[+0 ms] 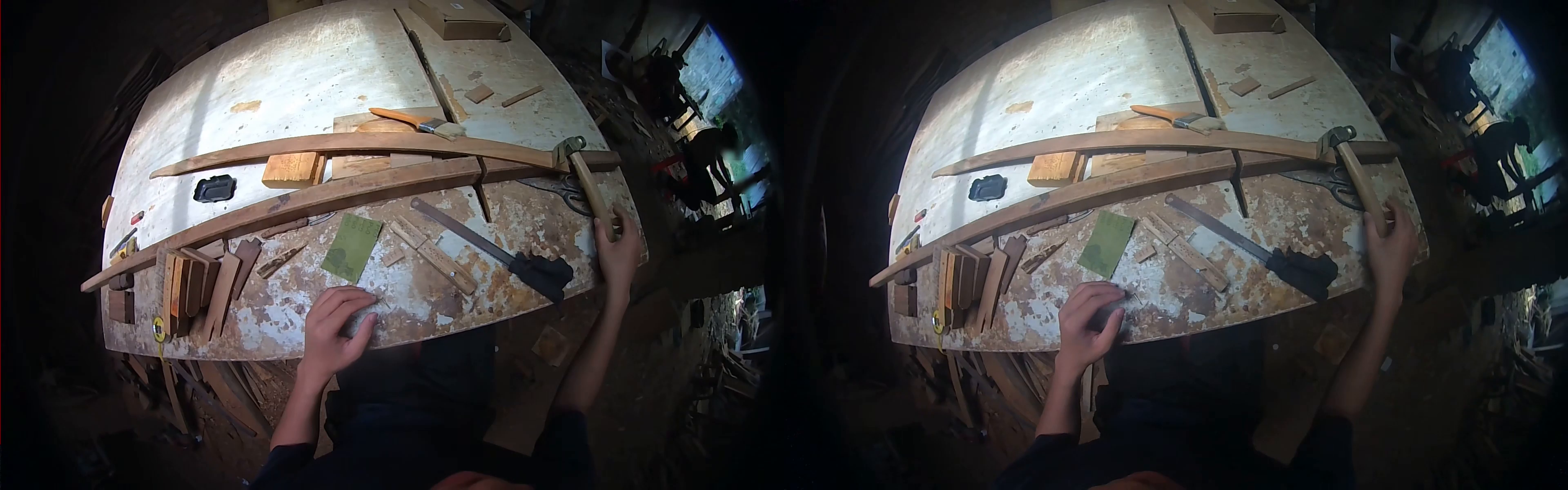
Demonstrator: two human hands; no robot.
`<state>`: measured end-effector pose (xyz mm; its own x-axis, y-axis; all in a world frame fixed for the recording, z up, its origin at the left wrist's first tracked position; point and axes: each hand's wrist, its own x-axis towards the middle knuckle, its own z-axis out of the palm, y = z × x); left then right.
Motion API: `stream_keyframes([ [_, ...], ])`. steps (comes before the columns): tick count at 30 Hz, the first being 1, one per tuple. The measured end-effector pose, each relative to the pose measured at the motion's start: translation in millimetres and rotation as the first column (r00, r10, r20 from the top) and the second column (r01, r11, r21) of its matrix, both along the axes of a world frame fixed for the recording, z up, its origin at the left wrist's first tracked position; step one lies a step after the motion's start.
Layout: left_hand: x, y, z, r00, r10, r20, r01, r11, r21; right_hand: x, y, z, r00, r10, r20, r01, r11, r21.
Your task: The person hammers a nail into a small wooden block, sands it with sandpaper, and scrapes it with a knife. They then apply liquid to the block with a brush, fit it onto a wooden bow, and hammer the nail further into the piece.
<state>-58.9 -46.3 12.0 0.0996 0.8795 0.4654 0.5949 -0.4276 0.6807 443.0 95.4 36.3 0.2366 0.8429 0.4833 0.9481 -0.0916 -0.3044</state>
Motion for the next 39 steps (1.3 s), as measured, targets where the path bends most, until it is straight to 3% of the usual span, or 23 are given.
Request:
stream_keyframes([
  [5,0.6,0.2,1.6,1.0,0.011,0.019,-0.011,1.0,0.001,-4.6,12.0,-3.8,0.998,-0.038,-0.052,0.032,0.994,-0.107],
  [8,-1.0,1.3,1.0,1.0,0.022,0.01,-0.022,1.0,0.017,-2.9,3.6,-7.2,1.0,0.022,-0.018,-0.022,1.0,0.004],
  [11,-0.4,1.6,2.2,0.998,0.051,-0.029,-0.051,0.999,0.0,2.1,-20.5,-18.2,0.956,0.118,-0.27,-0.098,0.992,0.084],
  [12,0.3,1.7,2.0,0.997,0.063,-0.05,-0.064,0.998,-0.014,-4.4,-35.9,-14.3,0.825,0.193,-0.531,-0.158,0.981,0.112],
  [14,0.0,1.5,0.3,0.993,0.082,-0.08,-0.084,0.996,-0.025,-37.0,-71.6,7.3,0.354,0.279,-0.892,-0.224,0.952,0.209],
  [17,2.0,3.3,-2.8,0.985,0.095,-0.142,-0.096,0.995,-0.003,-82.3,-104.8,27.1,0.068,0.46,-0.885,-0.324,0.849,0.417],
  [19,4.8,6.0,0.5,0.966,0.107,-0.233,-0.102,0.994,0.033,-97.9,-107.9,24.4,-0.151,0.485,-0.862,-0.485,0.723,0.492],
  [21,9.8,10.1,7.1,0.957,0.089,-0.277,-0.096,0.995,-0.012,-121.9,-109.2,6.4,-0.268,0.498,-0.825,-0.424,0.708,0.565],
  [23,12.1,11.8,11.1,0.949,0.084,-0.305,-0.108,0.992,-0.062,-131.4,-107.6,-4.0,-0.309,0.477,-0.823,-0.413,0.712,0.568],
  [26,17.5,14.7,16.1,0.948,0.075,-0.309,-0.127,0.98,-0.152,-144.2,-96.8,-8.6,-0.265,0.286,-0.921,-0.439,0.815,0.379],
  [29,22.2,19.7,21.5,0.952,0.068,-0.299,-0.151,0.953,-0.264,-157.1,-82.9,-25.5,-0.014,0.138,-0.99,-0.479,0.868,0.128],
  [33,23.4,24.6,31.4,0.952,0.045,-0.303,-0.166,0.907,-0.388,-153.3,-76.5,-18.5,0.007,0.09,-0.996,-0.56,0.825,0.071],
  [39,25.3,38.1,38.7,0.942,-0.027,-0.336,-0.122,0.901,-0.416,-156.8,-83.0,-16.6,0.086,0.066,-0.994,-0.567,0.824,0.005],
])
